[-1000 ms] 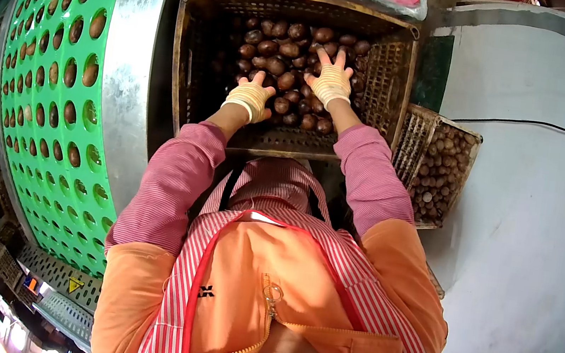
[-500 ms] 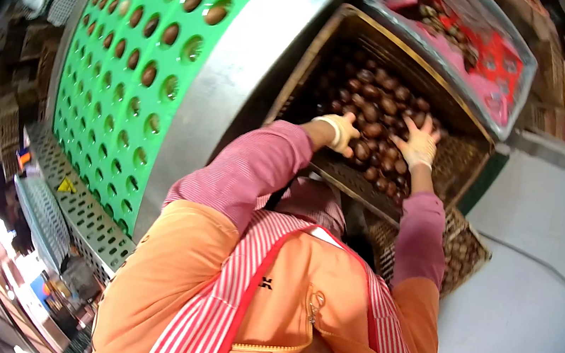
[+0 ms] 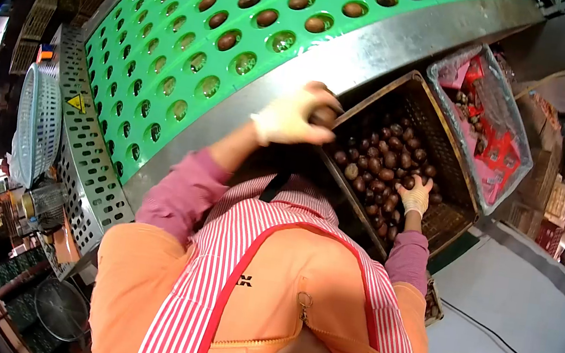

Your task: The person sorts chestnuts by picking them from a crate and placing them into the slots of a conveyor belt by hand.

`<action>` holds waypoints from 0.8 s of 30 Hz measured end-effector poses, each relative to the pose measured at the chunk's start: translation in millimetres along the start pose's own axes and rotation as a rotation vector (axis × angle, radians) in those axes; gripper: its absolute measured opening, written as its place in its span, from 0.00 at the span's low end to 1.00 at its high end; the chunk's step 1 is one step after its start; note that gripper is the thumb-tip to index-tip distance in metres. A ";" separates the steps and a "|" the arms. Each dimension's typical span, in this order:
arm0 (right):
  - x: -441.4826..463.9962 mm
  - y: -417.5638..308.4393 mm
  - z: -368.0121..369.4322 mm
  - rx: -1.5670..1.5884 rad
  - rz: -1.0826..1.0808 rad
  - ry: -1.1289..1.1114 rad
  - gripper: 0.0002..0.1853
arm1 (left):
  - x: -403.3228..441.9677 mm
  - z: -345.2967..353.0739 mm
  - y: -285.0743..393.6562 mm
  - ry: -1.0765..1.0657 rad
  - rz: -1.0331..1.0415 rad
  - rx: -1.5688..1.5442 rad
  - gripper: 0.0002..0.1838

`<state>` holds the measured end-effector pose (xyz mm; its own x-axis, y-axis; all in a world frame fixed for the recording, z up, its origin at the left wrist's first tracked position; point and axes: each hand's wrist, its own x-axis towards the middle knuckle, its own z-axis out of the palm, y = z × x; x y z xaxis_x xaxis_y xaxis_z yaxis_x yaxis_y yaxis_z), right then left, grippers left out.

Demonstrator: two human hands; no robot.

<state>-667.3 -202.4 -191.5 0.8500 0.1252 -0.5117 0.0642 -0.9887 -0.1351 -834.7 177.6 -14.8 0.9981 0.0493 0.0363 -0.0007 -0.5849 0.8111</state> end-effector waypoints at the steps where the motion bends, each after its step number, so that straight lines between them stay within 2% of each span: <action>1: 7.3 3.6 2.8 0.063 0.001 0.000 0.38 | -20.2 -27.8 -8.7 0.135 -0.068 0.045 0.29; 3: 27.4 13.9 13.7 0.193 0.010 -0.003 0.38 | -68.1 -55.9 -49.3 0.489 -0.305 -0.130 0.27; 5: 37.7 4.7 17.7 0.226 0.101 -0.036 0.42 | -101.6 -85.2 -75.7 0.479 -0.661 -0.591 0.25; 7: 31.6 -11.8 21.1 0.176 0.179 -0.064 0.44 | -123.8 -84.7 -105.4 0.528 -0.739 -0.544 0.21; 8: 41.0 -6.6 34.6 0.201 0.143 -0.068 0.45 | -131.6 -85.4 -122.2 0.530 -0.699 -0.369 0.22; 11: 37.7 -11.0 44.6 0.444 0.026 -0.023 0.48 | -140.9 -101.0 -142.1 0.778 -0.593 0.159 0.24; 12: 21.9 -26.0 38.7 0.650 0.023 0.091 0.45 | -138.8 -118.5 -143.4 0.738 -0.621 -0.017 0.26; 13: 6.9 -44.7 31.7 0.857 0.014 0.207 0.41 | -132.3 -120.7 -156.1 0.951 -0.568 -0.089 0.26; 14: 5.0 -55.9 26.6 1.076 0.015 0.260 0.41 | -130.3 -131.4 -168.0 0.826 -0.599 -0.027 0.26; 15: 7.7 -63.7 17.8 1.116 -0.068 0.270 0.41 | -131.1 -139.4 -175.1 0.697 -0.625 0.034 0.26; 18: -46.7 -160.8 -54.6 0.948 -0.322 0.322 0.35 | -137.3 -130.4 -202.0 0.543 -0.582 0.726 0.25; 19: -59.4 -191.8 -71.8 0.881 -0.423 0.303 0.33 | -135.8 -132.7 -197.3 0.662 -0.621 0.360 0.25; 21: -78.8 -260.1 -90.6 0.454 -0.749 0.488 0.35 | -135.2 -141.2 -177.8 0.854 -0.673 -0.392 0.25; 22: -101.8 -301.7 -100.3 0.280 -0.832 0.552 0.34 | -134.8 -142.7 -185.8 1.000 -0.714 -0.887 0.24; 23: -120.7 -340.7 -101.2 0.105 -0.913 0.611 0.34 | -148.6 -146.4 -222.9 0.913 -0.573 -1.316 0.25; 24: -124.2 -370.3 -92.4 0.106 -1.001 0.519 0.32 | -149.5 -146.8 -211.5 1.039 -0.536 -1.420 0.24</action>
<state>-748.3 140.6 0.5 0.5570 0.7827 0.2777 0.8139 -0.4481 -0.3698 -992.8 412.7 -106.1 0.4726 0.7216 -0.5060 -0.3285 0.6770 0.6587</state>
